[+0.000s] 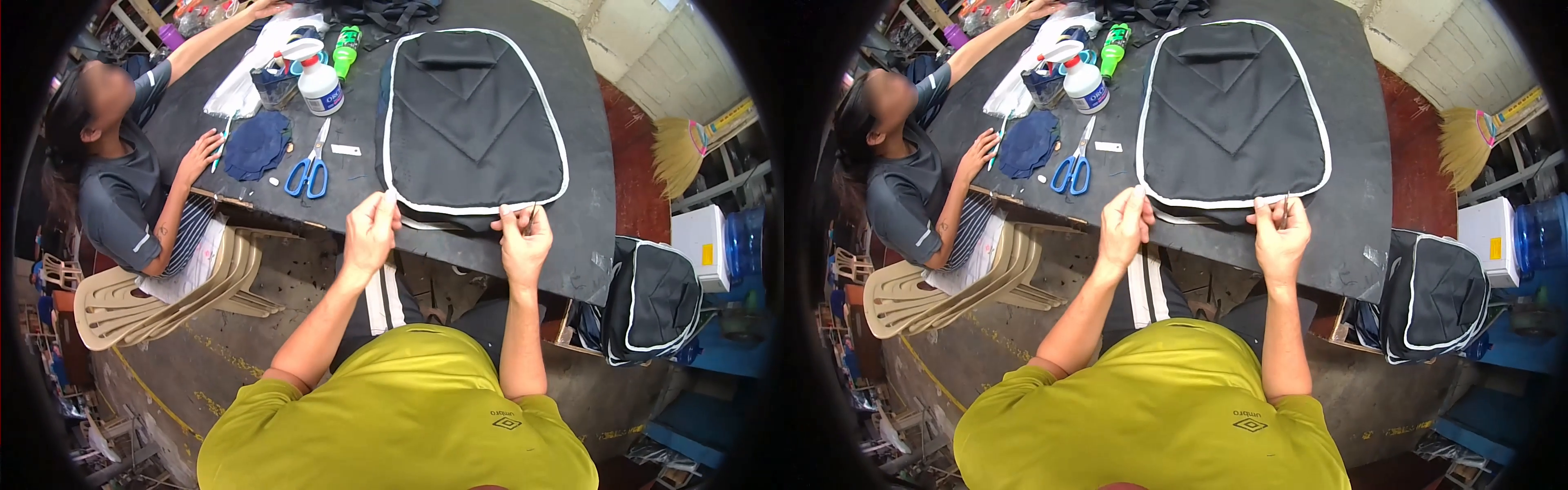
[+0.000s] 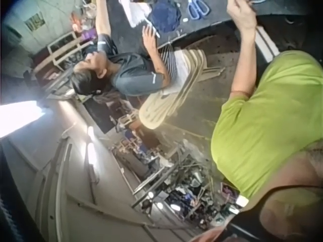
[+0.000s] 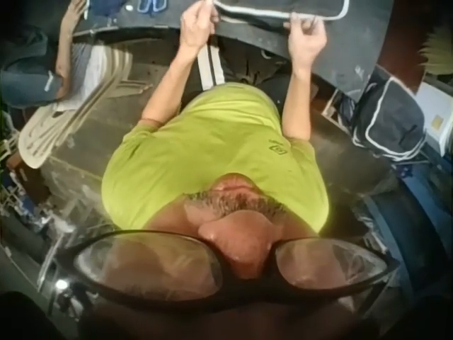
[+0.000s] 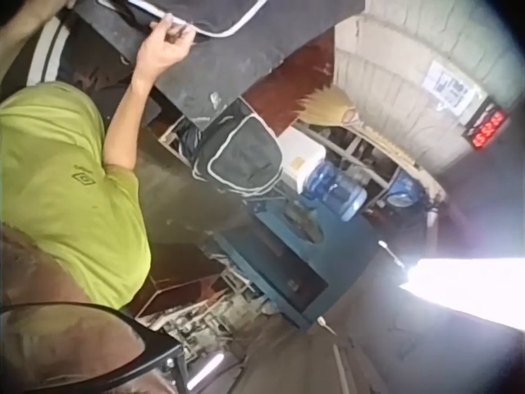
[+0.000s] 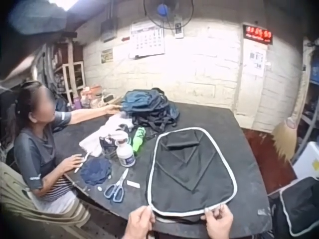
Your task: The recorder is assembling and trimming the edges of a backpack panel on a factory workbench.
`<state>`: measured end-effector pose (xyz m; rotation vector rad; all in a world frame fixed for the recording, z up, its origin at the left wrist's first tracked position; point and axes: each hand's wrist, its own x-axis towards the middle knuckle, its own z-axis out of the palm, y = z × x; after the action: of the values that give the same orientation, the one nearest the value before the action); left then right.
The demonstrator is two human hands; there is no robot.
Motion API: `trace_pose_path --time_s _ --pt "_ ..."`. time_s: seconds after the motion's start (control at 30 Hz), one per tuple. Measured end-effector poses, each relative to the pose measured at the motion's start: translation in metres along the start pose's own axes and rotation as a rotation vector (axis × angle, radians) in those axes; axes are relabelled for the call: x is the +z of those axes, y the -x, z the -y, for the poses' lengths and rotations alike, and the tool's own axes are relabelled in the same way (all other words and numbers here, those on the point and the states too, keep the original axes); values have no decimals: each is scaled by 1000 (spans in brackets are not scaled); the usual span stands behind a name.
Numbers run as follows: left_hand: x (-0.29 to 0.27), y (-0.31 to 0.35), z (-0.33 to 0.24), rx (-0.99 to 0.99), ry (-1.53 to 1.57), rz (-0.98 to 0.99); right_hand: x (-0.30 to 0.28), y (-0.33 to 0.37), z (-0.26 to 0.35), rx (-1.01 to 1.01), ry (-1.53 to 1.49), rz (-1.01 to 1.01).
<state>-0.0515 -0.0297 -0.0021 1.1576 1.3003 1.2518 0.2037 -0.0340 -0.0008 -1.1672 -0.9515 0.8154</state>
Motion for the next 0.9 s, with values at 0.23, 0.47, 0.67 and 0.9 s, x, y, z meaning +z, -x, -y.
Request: trace_pose_path --time_s 0.23,0.47,0.67,0.9 --pt "-9 -14 10 -95 195 133 -9 6 -5 149 22 13" --pt "-8 -16 9 -93 190 154 -47 -33 21 42 187 -224" --pt "-7 -22 9 -163 230 176 -57 -63 2 -33 79 -128" --pt "35 -44 -4 -129 346 316 -13 -106 26 -333 541 -375"
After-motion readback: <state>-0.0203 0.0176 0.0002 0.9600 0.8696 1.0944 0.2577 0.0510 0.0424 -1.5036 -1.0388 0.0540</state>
